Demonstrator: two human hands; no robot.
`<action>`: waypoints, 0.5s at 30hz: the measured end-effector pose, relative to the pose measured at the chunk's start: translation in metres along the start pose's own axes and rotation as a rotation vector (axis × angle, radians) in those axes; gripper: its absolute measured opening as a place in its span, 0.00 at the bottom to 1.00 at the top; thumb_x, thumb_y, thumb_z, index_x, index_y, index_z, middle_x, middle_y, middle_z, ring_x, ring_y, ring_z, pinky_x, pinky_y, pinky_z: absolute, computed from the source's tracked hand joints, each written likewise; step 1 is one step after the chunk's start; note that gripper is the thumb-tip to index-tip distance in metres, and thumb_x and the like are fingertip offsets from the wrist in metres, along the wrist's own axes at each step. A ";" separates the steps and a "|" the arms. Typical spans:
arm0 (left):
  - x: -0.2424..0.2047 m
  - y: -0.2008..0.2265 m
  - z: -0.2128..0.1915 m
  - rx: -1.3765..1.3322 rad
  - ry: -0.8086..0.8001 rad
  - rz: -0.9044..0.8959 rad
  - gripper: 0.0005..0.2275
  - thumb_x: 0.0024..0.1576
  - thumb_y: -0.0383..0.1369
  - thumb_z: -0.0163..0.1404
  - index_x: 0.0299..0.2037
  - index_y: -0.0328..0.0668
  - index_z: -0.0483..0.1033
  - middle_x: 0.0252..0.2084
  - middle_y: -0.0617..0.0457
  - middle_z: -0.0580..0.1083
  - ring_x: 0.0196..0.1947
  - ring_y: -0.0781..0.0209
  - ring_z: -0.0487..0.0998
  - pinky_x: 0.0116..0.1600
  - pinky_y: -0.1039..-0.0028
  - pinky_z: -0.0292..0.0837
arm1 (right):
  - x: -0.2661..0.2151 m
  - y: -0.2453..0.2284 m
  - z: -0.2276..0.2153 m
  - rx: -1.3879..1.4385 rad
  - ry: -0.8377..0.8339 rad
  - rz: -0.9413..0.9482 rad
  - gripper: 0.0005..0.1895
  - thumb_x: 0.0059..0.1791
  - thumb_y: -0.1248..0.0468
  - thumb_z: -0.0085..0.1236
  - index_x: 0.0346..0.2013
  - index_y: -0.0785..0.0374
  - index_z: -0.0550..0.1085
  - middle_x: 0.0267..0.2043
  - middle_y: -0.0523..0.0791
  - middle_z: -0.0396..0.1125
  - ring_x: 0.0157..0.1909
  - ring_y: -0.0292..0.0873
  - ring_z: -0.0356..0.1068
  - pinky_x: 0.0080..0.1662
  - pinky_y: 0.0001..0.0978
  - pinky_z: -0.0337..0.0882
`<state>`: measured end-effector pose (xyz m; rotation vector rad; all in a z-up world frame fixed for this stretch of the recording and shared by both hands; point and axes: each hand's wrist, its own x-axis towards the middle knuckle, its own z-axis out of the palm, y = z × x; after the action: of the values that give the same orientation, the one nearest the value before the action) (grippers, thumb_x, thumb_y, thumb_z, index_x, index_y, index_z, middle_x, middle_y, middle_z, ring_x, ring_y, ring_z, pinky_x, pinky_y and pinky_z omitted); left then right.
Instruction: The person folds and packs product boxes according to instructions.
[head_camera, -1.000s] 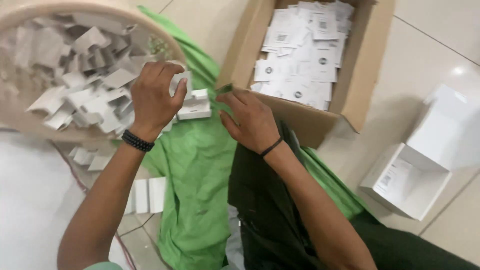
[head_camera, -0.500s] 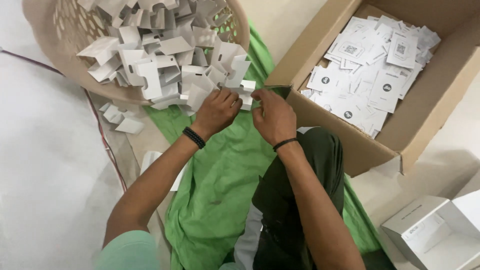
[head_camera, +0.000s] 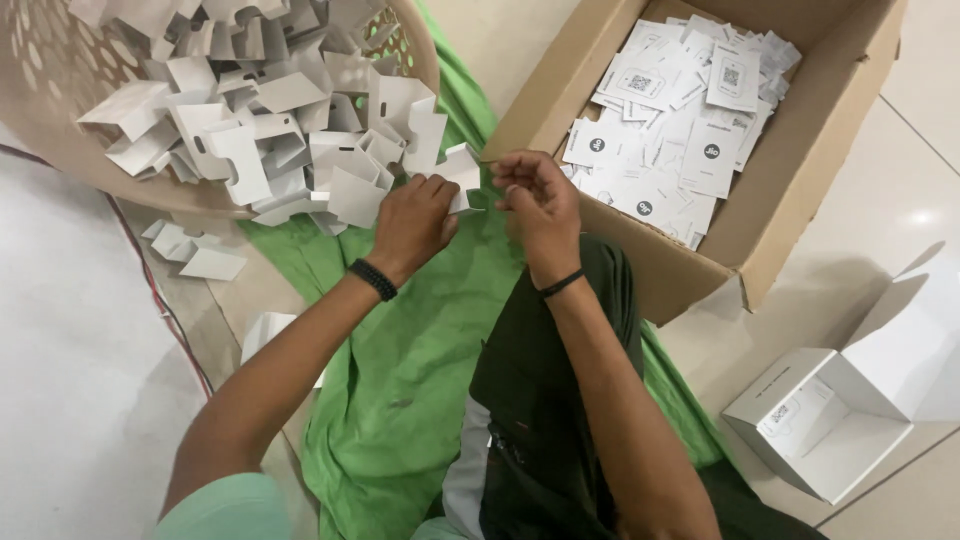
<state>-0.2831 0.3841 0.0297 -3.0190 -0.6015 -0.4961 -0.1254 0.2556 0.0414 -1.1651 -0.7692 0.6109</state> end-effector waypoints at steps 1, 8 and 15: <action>-0.001 0.011 -0.016 -0.004 0.000 0.006 0.12 0.49 0.33 0.60 0.42 0.43 0.76 0.40 0.53 0.74 0.44 0.53 0.75 0.43 0.62 0.72 | -0.006 -0.016 -0.006 -0.003 0.007 0.000 0.14 0.51 0.74 0.47 0.49 0.67 0.73 0.47 0.45 0.72 0.48 0.36 0.72 0.48 0.28 0.73; 0.021 0.093 -0.102 -0.193 0.297 0.143 0.15 0.54 0.31 0.60 0.51 0.44 0.76 0.51 0.54 0.75 0.47 0.55 0.78 0.47 0.65 0.75 | -0.050 -0.078 -0.081 0.157 0.067 -0.036 0.12 0.54 0.68 0.51 0.53 0.65 0.72 0.52 0.45 0.71 0.53 0.38 0.70 0.54 0.32 0.74; 0.085 0.194 -0.091 -0.029 0.411 0.716 0.10 0.61 0.31 0.52 0.51 0.44 0.77 0.55 0.55 0.74 0.49 0.59 0.76 0.46 0.70 0.73 | -0.097 -0.120 -0.200 0.161 0.462 -0.080 0.22 0.57 0.52 0.46 0.62 0.59 0.66 0.63 0.47 0.63 0.61 0.40 0.64 0.57 0.36 0.71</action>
<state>-0.1631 0.2287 0.1500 -2.7408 0.4896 -1.0032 -0.0204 0.0320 0.0953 -1.0670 -0.3627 0.3101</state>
